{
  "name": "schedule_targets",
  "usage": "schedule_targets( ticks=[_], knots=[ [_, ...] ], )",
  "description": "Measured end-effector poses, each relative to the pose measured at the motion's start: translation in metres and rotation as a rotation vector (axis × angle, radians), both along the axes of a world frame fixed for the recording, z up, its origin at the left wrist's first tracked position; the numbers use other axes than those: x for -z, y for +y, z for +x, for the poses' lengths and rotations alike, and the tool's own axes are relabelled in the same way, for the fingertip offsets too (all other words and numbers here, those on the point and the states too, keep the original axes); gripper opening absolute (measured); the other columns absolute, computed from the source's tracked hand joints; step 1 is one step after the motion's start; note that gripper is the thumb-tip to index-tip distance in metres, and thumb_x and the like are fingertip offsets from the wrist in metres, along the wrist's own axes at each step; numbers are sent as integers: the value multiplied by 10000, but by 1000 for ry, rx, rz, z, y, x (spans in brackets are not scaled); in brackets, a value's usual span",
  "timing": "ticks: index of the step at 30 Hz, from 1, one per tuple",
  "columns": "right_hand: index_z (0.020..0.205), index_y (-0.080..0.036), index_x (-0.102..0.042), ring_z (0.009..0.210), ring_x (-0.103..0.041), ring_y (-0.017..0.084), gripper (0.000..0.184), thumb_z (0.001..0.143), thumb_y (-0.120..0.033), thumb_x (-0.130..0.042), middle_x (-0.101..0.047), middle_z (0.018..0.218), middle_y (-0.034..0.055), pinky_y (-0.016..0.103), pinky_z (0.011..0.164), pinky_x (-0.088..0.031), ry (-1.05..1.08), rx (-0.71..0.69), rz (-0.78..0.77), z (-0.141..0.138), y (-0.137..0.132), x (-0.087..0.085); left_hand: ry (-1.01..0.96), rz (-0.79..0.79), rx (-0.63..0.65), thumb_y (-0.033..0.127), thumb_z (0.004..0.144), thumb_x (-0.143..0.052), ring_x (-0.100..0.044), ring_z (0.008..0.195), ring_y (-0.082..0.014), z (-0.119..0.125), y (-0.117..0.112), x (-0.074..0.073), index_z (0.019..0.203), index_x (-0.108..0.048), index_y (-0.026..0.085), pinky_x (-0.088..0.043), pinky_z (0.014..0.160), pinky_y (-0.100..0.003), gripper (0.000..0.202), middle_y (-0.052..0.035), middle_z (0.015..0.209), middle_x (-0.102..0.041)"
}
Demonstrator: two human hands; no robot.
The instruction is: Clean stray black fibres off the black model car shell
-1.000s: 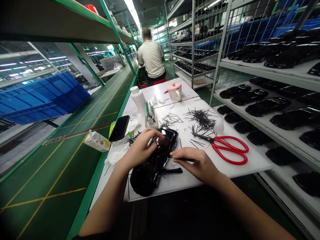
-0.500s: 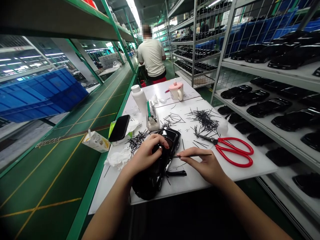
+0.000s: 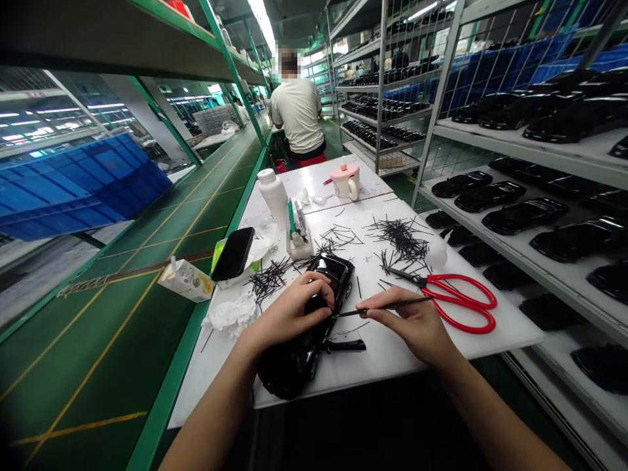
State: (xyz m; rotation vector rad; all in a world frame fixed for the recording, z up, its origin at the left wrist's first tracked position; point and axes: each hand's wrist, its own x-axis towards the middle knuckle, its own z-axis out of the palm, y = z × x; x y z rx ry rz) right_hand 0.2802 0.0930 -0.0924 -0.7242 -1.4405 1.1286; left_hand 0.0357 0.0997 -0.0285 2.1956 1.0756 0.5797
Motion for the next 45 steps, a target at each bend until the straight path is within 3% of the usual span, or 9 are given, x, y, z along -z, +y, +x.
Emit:
schedule_targets(
  ticks=[4,7,11,15,21,28,31,37,45],
  knots=[
    [874,-247,-617,562,-673,194,236,932,-474,-590,-661,709,16,321,487,-569,-83,-15,41,32,17,-20,-76,-64,-46,131,862,-590,-594,992,-199,-1,0,0,923,-598,203,-484,923,-342,94,-57,1003,-613],
    [930,-253,-590,522,-610,181,300,1007,-474,-404,-593,651,-3,302,467,-480,-502,-18,31,49,28,-36,-138,-95,-94,158,871,-610,-607,967,-201,1,-2,1,964,-586,207,-460,921,-346,108,-31,934,-651],
    [818,-240,-591,595,-613,230,189,933,-376,-528,-634,647,21,312,527,-390,-1220,-38,113,47,40,-32,-249,-145,-150,150,869,-626,-621,923,-176,4,-5,1,983,-569,206,-438,925,-326,139,-12,916,-669],
    [811,-222,-606,637,-631,254,112,874,-314,-614,-663,672,44,300,524,-350,-1418,-64,157,38,60,-25,-413,-238,-182,174,867,-644,-630,929,-179,5,-6,2,1086,-529,209,-443,923,-329,250,-2,858,-652],
    [990,-186,-630,837,-646,198,166,989,-221,-467,-669,1044,73,318,709,-476,-1523,-19,275,15,110,-36,-598,-334,-247,217,827,-695,-625,831,-162,8,-5,6,1084,-539,189,-466,825,-297,302,7,795,-614],
    [1072,-155,-643,894,-653,176,210,969,-331,-592,-662,1067,62,375,799,-563,-1608,-16,277,-11,132,-20,-632,-326,-278,213,819,-695,-597,797,-147,9,-5,6,1071,-556,174,-459,792,-280,290,7,792,-591],
    [1076,-156,-645,900,-657,178,211,972,-331,-589,-668,1065,61,378,807,-565,-1597,-15,242,-11,133,-16,-532,-349,-234,190,830,-665,-593,790,-146,5,-7,2,1061,-567,171,-456,776,-270,252,2,795,-603],
    [1072,-162,-646,909,-652,179,213,975,-340,-582,-666,1069,62,380,816,-560,-1481,-16,194,-6,136,-12,-146,-432,-82,132,820,-621,-601,775,-138,-5,-12,-13,936,-612,174,-434,719,-239,124,10,796,-642],
    [1066,-151,-638,878,-652,174,222,973,-345,-584,-665,1027,54,372,792,-560,-1198,2,121,2,145,-3,-101,-406,-100,115,816,-617,-604,817,-138,-6,-15,-19,969,-615,185,-436,744,-233,169,18,830,-638]
  ],
)
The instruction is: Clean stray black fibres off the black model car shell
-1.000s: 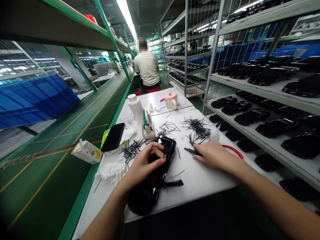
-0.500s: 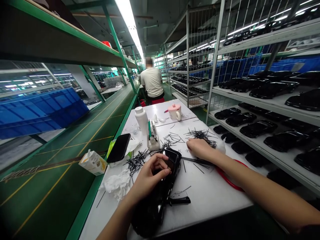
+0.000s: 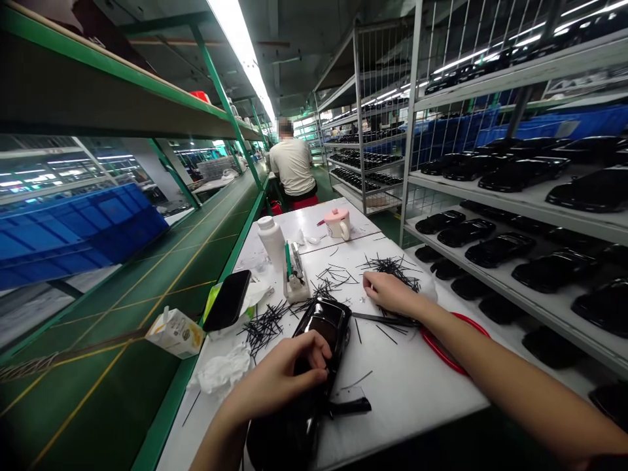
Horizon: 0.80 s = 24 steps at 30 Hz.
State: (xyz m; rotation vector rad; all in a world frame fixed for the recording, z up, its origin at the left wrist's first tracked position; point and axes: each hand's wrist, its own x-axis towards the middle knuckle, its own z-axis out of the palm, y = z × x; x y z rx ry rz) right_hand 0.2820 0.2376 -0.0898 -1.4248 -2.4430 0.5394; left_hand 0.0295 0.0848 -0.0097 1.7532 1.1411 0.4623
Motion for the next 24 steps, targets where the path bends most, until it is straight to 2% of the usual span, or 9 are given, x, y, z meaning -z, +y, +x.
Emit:
schedule_targets(
  ticks=[5,8,11,15,17,20,24],
  knots=[
    [1025,-143,-633,772,-638,146,226,966,-358,-594,-657,938,31,327,710,-557,211,35,-120,7,9,8,-98,54,-63,124,838,-619,-579,815,-133,4,1,5,1039,-609,186,-436,761,-233,211,21,824,-621],
    [963,-141,-616,727,-633,140,210,944,-349,-616,-648,855,14,313,685,-547,352,12,-200,10,10,2,-157,109,-136,142,852,-624,-571,799,-129,8,2,9,1050,-604,183,-427,755,-236,203,19,813,-605],
    [931,-160,-584,760,-662,166,219,900,-373,-623,-666,816,32,322,720,-547,493,-55,-264,11,2,-19,-251,118,-198,160,855,-635,-575,791,-129,12,2,13,1046,-587,178,-431,754,-245,198,11,818,-602],
    [1002,-185,-591,798,-670,187,253,873,-403,-601,-688,862,54,335,762,-540,591,-151,-296,11,-22,-54,-396,101,-257,188,864,-641,-577,791,-131,17,1,18,1041,-570,179,-442,759,-255,191,4,822,-597],
    [1020,-193,-605,807,-667,190,223,877,-363,-581,-688,867,52,332,765,-531,587,-170,-289,10,-34,-61,-451,89,-267,198,870,-644,-581,793,-131,18,0,19,1046,-568,182,-446,757,-257,193,2,821,-599],
    [966,-195,-637,787,-654,195,178,866,-314,-551,-685,835,45,318,720,-507,517,-137,-247,9,-42,-53,-484,85,-270,206,867,-659,-589,804,-134,19,0,21,1038,-580,185,-453,764,-259,190,-4,830,-607],
    [905,-198,-645,698,-601,194,153,847,-284,-532,-655,757,31,313,652,-438,340,-68,-143,7,-41,-26,-502,76,-284,221,868,-665,-598,810,-139,17,1,22,1027,-591,185,-462,775,-266,178,-12,843,-615]
  ],
)
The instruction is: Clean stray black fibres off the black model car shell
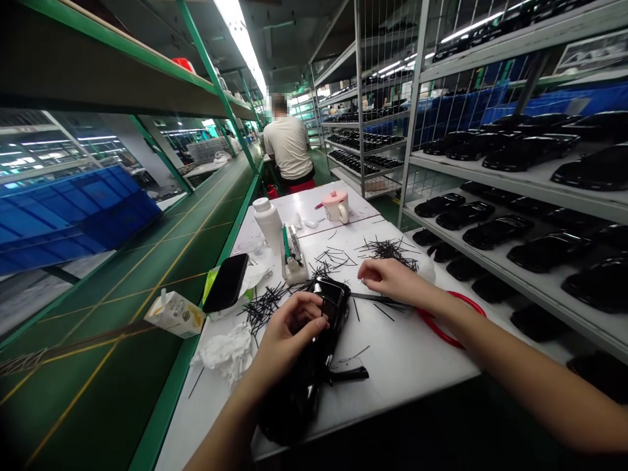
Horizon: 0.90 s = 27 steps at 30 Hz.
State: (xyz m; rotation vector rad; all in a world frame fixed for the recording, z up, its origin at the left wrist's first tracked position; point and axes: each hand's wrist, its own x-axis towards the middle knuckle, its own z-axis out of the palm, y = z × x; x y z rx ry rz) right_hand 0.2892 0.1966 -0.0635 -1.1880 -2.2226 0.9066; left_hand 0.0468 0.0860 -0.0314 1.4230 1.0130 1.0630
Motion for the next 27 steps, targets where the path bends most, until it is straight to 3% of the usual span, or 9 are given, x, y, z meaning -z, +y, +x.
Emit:
schedule_targets(
  ticks=[4,8,12,17,23,27],
  knots=[
    [868,-217,-636,711,-590,204,115,839,-222,-524,-657,759,29,313,659,-390,-178,-42,99,-1,-1,15,-7,-4,-15,211,858,-667,-600,796,-136,0,1,-2,1017,-595,186,-463,765,-260,176,-7,834,-613],
    [852,-215,-612,809,-592,242,146,834,-140,-487,-662,862,68,325,682,-377,-304,-24,205,3,-5,17,10,-9,-17,207,854,-668,-582,763,-125,0,1,-5,1002,-600,183,-453,731,-244,164,2,813,-603],
    [804,-226,-594,762,-587,226,141,831,-125,-500,-647,824,51,316,663,-387,-379,-22,251,12,-10,21,29,-6,-17,202,853,-666,-571,758,-123,0,0,-6,992,-601,183,-445,723,-239,155,6,805,-595],
    [834,-227,-603,786,-600,227,124,840,-134,-521,-657,861,53,311,656,-392,-426,-5,304,14,-16,27,43,-2,3,205,861,-658,-569,760,-126,1,0,-5,997,-600,178,-446,721,-242,150,0,806,-593],
    [764,-211,-586,748,-565,240,210,904,-152,-441,-625,800,83,318,586,-308,-431,21,394,11,-23,32,51,3,-18,216,862,-657,-575,753,-126,1,0,-5,974,-604,178,-452,722,-243,130,2,795,-595],
    [776,-203,-593,741,-565,250,224,925,-202,-426,-633,797,98,335,601,-336,-363,56,402,11,-28,35,50,6,-26,218,860,-665,-581,754,-128,2,-1,-6,976,-613,173,-464,734,-248,135,-4,800,-604]
  ],
)
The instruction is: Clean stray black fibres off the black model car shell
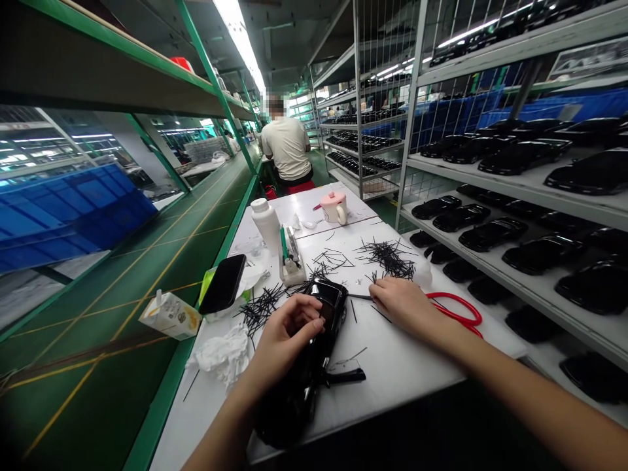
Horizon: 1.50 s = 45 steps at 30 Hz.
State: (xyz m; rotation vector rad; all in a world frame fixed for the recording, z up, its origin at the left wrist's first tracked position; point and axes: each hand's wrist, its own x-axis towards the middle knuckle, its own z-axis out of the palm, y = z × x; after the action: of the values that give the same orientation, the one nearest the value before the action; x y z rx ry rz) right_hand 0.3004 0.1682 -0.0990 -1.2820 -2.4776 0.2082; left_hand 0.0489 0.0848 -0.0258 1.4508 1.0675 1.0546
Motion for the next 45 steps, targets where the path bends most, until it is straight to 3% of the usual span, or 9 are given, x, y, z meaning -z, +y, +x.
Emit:
schedule_targets(
  ticks=[3,6,10,13,17,23,38,41,45],
  knots=[
    [817,-200,-608,798,-587,267,202,919,-222,-435,-660,843,111,371,672,-412,114,-4,-32,-2,-6,-10,-24,-10,-3,234,857,-679,-592,771,-134,2,-1,1,981,-620,168,-480,751,-253,152,-14,815,-613],
    [891,-214,-631,839,-613,239,209,953,-307,-455,-681,939,93,355,708,-478,255,-49,-110,-11,-19,-31,-50,-3,6,240,844,-707,-611,816,-143,3,-1,2,974,-635,169,-493,774,-253,165,-26,857,-632],
    [851,-226,-679,901,-638,228,246,916,-448,-596,-686,961,65,331,767,-512,695,-133,-440,-30,-42,-55,-25,69,20,229,845,-717,-630,844,-146,4,-2,2,960,-657,174,-504,802,-255,140,-34,904,-666],
    [792,-214,-706,964,-628,244,231,828,-441,-721,-692,988,65,358,862,-496,1006,-130,-689,-43,-53,-55,0,111,17,229,850,-714,-638,831,-149,4,-2,1,950,-664,174,-511,797,-260,125,-37,907,-685],
    [751,-211,-725,933,-605,225,215,805,-417,-752,-700,987,61,345,841,-471,1127,-97,-784,-50,-56,-45,17,133,8,232,853,-708,-630,797,-145,5,-3,1,945,-676,167,-505,759,-253,117,-40,888,-693],
    [739,-212,-727,933,-606,226,211,803,-411,-756,-688,970,57,370,920,-462,1122,-123,-818,-51,-58,-46,36,149,36,222,858,-703,-637,786,-134,7,-4,1,950,-677,168,-505,726,-232,109,-31,867,-696],
    [765,-225,-725,948,-618,209,171,834,-381,-742,-676,987,39,331,897,-476,1089,-139,-805,-50,-60,-51,62,174,35,189,856,-693,-622,758,-120,8,-5,1,907,-653,168,-495,705,-216,68,-14,829,-669],
    [775,-221,-699,951,-615,206,172,868,-365,-704,-657,985,42,331,888,-475,1053,-140,-724,-51,-63,-50,88,181,24,191,860,-687,-623,756,-125,8,-4,1,894,-648,168,-493,705,-224,57,-17,835,-670],
    [831,-236,-643,1010,-599,236,127,898,-343,-655,-638,1023,56,371,906,-463,966,-91,-491,-54,-69,-46,101,189,10,182,860,-687,-635,774,-123,7,-3,1,902,-644,171,-500,732,-223,61,-15,853,-679]
  ],
)
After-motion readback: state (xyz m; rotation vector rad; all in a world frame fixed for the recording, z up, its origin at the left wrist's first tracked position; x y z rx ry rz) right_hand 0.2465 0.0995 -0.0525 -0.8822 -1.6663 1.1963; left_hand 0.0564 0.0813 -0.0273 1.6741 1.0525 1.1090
